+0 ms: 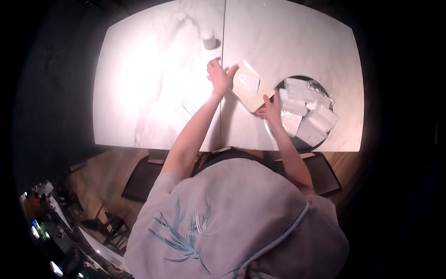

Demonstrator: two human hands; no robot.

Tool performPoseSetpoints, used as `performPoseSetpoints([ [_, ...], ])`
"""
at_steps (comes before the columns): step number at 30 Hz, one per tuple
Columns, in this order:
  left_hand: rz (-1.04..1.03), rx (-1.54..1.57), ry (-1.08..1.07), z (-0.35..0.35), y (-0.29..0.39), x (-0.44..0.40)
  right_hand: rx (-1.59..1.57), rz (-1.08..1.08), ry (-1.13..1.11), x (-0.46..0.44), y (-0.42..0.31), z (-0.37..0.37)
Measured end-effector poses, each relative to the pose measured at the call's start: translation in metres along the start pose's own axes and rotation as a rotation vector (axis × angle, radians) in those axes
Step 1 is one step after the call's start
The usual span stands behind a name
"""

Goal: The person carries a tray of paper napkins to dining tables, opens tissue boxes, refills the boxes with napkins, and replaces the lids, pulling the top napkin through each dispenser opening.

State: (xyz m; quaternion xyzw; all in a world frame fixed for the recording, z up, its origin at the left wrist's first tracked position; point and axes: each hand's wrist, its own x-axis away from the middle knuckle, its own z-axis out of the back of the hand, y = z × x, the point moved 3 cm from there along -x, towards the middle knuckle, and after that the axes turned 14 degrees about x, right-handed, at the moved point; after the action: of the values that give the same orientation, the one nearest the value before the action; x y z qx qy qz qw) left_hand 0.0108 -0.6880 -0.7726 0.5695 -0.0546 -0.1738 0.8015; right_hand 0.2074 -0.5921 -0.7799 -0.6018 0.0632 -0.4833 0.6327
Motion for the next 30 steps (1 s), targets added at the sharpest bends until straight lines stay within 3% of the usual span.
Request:
performPoseSetpoints([
  [1,0.137,0.0,0.131,-0.014,-0.001,-0.017,-0.162,-0.111,-0.063,-0.007,-0.004,-0.006],
  [3,0.442,0.08,0.264,-0.025,0.011,-0.028,-0.381,-0.108,-0.017,-0.005,-0.015,-0.034],
  [4,0.402,0.092,0.255,-0.025,0.018,-0.026,-0.5,-0.196,-0.001,-0.009,-0.01,-0.052],
  [5,0.362,0.104,0.246,-0.023,0.024,-0.018,-0.522,-0.109,-0.062,-0.017,0.004,-0.067],
  [7,0.127,0.146,0.237,-0.013,0.021,-0.007,-0.459,-0.263,-0.452,-0.022,-0.008,-0.07],
  [8,0.071,0.181,0.242,-0.007,0.007,-0.002,-0.462,-0.253,-0.458,-0.026,-0.016,-0.061],
  [10,0.028,0.083,0.221,0.028,-0.004,0.019,-0.246,-0.373,-0.36,-0.034,-0.025,-0.034],
  [13,0.008,-0.08,0.284,0.081,-0.04,0.03,-0.374,-0.366,-0.058,-0.081,-0.037,-0.01],
  [14,0.067,-0.129,0.301,0.1,-0.047,0.035,-0.375,-0.366,-0.064,-0.086,-0.049,-0.01],
  [16,0.175,-0.169,0.381,0.133,-0.059,0.047,-0.296,-0.099,-0.055,-0.097,-0.077,-0.007],
  [19,0.28,-0.25,0.497,0.158,-0.068,0.07,-0.397,-0.059,-0.145,-0.128,-0.089,-0.022],
  [21,0.541,-0.289,0.588,0.166,-0.071,0.085,-0.433,-0.025,-0.132,-0.143,-0.1,-0.033],
  [22,0.541,-0.291,0.591,0.164,-0.075,0.09,-0.44,-0.028,-0.109,-0.148,-0.103,-0.034],
  [25,0.922,-0.168,0.503,0.151,-0.115,0.121,-0.43,-0.044,-0.115,-0.154,-0.11,-0.032],
  [28,0.814,-0.29,0.332,0.13,-0.106,0.101,-0.43,-0.073,-0.126,-0.145,-0.102,-0.013],
  [29,0.761,-0.348,0.261,0.124,-0.103,0.098,-0.357,-0.179,-0.116,-0.134,-0.102,-0.008],
  [30,0.609,-0.266,0.297,0.116,-0.11,0.097,-0.327,-0.233,-0.099,-0.122,-0.093,-0.006],
])
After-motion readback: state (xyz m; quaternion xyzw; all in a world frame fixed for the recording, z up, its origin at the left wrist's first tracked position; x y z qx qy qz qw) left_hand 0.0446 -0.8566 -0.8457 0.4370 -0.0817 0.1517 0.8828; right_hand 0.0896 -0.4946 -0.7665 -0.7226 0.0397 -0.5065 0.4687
